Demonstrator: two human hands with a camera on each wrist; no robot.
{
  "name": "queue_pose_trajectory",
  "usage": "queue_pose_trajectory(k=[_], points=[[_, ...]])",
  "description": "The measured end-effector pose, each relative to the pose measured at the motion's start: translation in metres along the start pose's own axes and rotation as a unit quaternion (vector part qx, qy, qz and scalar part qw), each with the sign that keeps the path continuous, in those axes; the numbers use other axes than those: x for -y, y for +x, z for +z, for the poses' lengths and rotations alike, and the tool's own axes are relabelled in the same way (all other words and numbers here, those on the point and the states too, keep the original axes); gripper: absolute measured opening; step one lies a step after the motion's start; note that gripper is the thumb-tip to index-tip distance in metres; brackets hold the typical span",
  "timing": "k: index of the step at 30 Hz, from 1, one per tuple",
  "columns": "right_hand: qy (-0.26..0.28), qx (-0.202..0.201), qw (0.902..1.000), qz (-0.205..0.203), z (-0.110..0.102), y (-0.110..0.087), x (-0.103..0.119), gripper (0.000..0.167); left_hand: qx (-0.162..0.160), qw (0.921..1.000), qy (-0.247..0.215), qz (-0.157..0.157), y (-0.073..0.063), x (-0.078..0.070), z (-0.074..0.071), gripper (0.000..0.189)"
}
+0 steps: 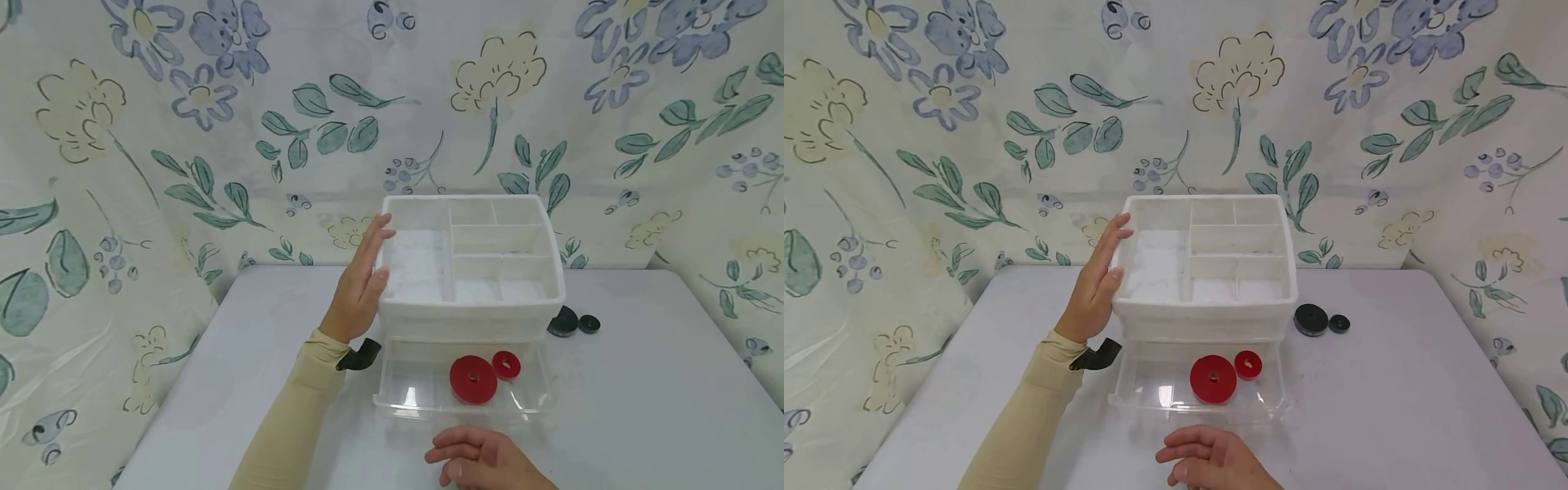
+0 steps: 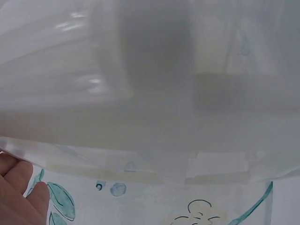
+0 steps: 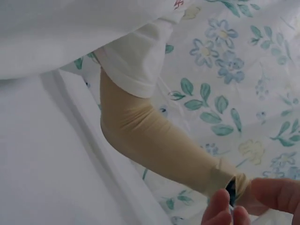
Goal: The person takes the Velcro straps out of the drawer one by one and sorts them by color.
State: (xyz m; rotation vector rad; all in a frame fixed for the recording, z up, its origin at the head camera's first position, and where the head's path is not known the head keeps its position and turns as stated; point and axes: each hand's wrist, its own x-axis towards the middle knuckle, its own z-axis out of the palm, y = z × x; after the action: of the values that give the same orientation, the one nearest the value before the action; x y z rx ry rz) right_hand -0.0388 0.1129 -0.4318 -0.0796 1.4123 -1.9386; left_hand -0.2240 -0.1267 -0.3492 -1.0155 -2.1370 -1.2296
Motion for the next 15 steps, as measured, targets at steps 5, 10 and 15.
queue_pose_trajectory(k=[5,10,15], points=[[0.015,0.091,0.9955,-0.022,-0.001,-0.006,0.011,0.04,-0.001,1.0,0.001,-0.001,0.0,0.0,-0.001,0.05],[-0.022,0.112,0.9915,-0.062,0.0,-0.007,0.024,0.043,-0.002,1.0,-0.002,0.0,0.0,0.0,-0.001,0.05],[-0.068,0.104,0.9848,-0.121,0.002,-0.01,0.035,0.035,0.0,1.0,0.002,-0.006,0.0,-0.001,0.0,0.05]])
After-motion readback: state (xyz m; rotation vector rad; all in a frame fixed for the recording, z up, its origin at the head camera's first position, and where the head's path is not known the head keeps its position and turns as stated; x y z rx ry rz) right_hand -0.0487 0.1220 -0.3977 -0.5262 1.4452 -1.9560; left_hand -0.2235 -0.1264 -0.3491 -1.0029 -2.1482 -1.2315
